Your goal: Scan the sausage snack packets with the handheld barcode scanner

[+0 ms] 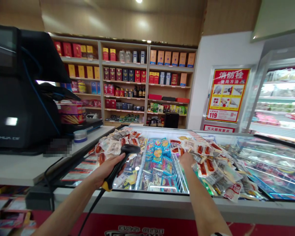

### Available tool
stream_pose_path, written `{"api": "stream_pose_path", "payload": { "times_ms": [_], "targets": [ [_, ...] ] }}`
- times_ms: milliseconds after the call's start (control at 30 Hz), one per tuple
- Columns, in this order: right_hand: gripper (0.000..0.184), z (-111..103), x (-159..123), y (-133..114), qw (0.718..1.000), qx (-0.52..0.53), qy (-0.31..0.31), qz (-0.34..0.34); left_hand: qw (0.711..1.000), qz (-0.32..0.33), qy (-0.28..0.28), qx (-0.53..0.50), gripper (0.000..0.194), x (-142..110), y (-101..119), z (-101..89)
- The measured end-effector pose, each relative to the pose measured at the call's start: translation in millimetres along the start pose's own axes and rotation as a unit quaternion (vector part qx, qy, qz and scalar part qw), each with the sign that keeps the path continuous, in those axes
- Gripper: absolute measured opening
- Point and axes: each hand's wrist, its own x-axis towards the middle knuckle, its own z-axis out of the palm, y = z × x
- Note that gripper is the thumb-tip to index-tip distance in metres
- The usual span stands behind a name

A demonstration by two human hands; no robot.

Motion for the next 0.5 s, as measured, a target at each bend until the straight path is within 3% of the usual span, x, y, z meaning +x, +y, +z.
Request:
{"api": "stream_pose_path", "payload": {
  "times_ms": [167, 333, 500],
  "targets": [
    [0.033, -3.6, -22.8, -11.9, 0.995, 0.040, 0.066, -0.058, 1.000, 0.017, -0.015, -0.010, 0.038, -7.1, 4.3, -1.4],
    [0.031, -4.1, -55.4, -68.7, 0.971, 0.063, 0.108, -0.205, 0.999, 0.023, -0.017, -0.037, 0.036, -15.2, 6.5, -9.9],
    [0.030, 2.4, -85.4, -116.3, 0.954, 0.079, 0.111, -0.269, 0.999, 0.018, 0.001, -0.035, 0.038, -21.5, 8.0, -20.7]
  ]
}}
